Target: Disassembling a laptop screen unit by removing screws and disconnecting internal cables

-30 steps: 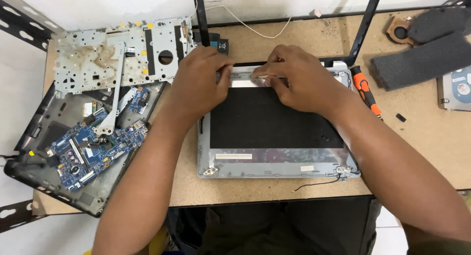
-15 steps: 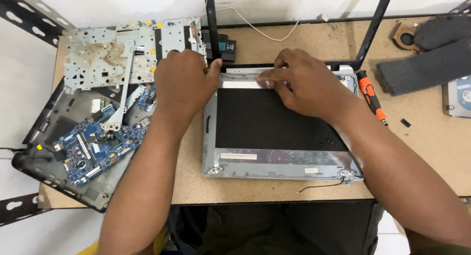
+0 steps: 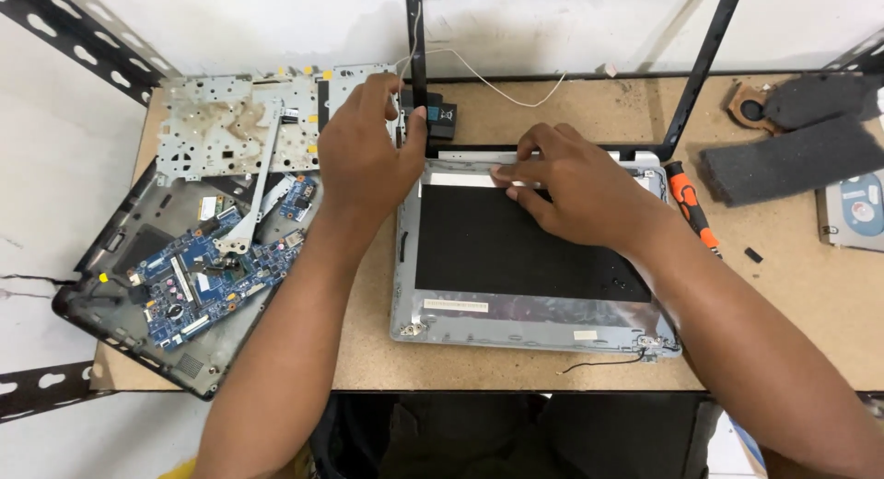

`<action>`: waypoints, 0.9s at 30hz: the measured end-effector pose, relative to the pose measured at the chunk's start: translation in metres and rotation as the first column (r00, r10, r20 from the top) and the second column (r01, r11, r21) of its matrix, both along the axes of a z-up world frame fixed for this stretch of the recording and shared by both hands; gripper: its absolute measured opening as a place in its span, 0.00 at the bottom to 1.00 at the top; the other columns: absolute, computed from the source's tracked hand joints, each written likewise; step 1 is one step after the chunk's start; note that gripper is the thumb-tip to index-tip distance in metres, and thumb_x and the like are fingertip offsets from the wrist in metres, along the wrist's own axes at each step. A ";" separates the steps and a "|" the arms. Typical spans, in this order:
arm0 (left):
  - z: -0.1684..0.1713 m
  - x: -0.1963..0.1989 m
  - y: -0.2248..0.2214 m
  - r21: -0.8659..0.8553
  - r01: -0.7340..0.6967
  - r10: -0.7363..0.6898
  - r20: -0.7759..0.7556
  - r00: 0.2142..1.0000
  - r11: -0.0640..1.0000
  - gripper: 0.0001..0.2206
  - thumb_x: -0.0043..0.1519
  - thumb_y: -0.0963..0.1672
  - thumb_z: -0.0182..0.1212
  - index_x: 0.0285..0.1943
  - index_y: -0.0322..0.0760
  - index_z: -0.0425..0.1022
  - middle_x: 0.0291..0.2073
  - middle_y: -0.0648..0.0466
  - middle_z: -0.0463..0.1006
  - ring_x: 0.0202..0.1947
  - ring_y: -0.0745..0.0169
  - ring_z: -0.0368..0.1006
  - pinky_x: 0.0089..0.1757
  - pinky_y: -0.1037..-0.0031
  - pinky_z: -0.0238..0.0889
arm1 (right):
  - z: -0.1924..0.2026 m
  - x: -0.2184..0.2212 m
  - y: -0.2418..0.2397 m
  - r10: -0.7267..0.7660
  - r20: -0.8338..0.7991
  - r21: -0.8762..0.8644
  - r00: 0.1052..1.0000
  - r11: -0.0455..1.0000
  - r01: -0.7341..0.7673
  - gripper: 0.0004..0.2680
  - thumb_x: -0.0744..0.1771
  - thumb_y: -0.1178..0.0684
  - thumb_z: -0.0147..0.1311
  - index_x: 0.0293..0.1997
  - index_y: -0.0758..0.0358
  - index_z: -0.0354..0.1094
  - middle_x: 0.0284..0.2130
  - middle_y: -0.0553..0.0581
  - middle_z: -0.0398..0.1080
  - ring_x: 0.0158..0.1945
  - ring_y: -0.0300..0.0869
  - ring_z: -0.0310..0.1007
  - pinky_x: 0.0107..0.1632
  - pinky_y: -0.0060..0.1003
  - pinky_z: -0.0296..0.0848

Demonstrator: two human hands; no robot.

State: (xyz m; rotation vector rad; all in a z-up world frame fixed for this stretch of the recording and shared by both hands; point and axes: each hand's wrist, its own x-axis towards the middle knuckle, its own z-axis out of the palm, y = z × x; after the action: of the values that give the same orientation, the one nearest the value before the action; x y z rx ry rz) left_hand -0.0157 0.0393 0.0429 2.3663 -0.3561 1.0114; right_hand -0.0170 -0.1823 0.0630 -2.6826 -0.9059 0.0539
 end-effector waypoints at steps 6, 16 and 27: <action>-0.009 0.008 -0.001 0.014 -0.005 0.003 0.089 0.996 1.000 0.11 0.55 0.40 0.61 0.46 0.34 0.70 0.26 0.47 0.72 0.27 0.50 0.72 0.28 0.68 0.65 | 0.005 -0.002 0.002 0.014 -0.059 0.028 0.998 1.000 -0.012 0.09 0.63 0.50 0.54 0.43 0.54 0.75 0.43 0.59 0.67 0.47 0.51 0.67 0.50 0.44 0.68; 0.001 0.000 -0.009 0.013 -0.004 0.002 0.147 0.989 1.000 0.16 0.56 0.41 0.58 0.53 0.36 0.65 0.37 0.46 0.68 0.38 0.46 0.68 0.34 0.64 0.60 | 0.000 0.029 -0.006 -0.020 0.096 0.319 0.995 0.948 -0.012 0.08 0.61 0.58 0.56 0.41 0.64 0.73 0.37 0.63 0.68 0.40 0.57 0.70 0.44 0.49 0.68; 0.010 -0.012 -0.034 0.077 0.254 -0.266 0.240 0.934 0.964 0.02 0.57 0.38 0.56 0.36 0.32 0.69 0.33 0.47 0.70 0.35 0.52 0.65 0.35 0.67 0.57 | 0.034 0.114 -0.020 0.091 0.661 0.201 0.745 0.935 -0.292 0.08 0.66 0.66 0.45 0.47 0.67 0.68 0.38 0.59 0.69 0.38 0.53 0.65 0.38 0.43 0.59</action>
State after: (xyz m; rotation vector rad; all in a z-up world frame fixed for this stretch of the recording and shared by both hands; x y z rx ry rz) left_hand -0.0282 0.0048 0.0532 2.1587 -0.7727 1.1813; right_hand 0.0971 -0.2027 0.0972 -2.3133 -1.2618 -0.9467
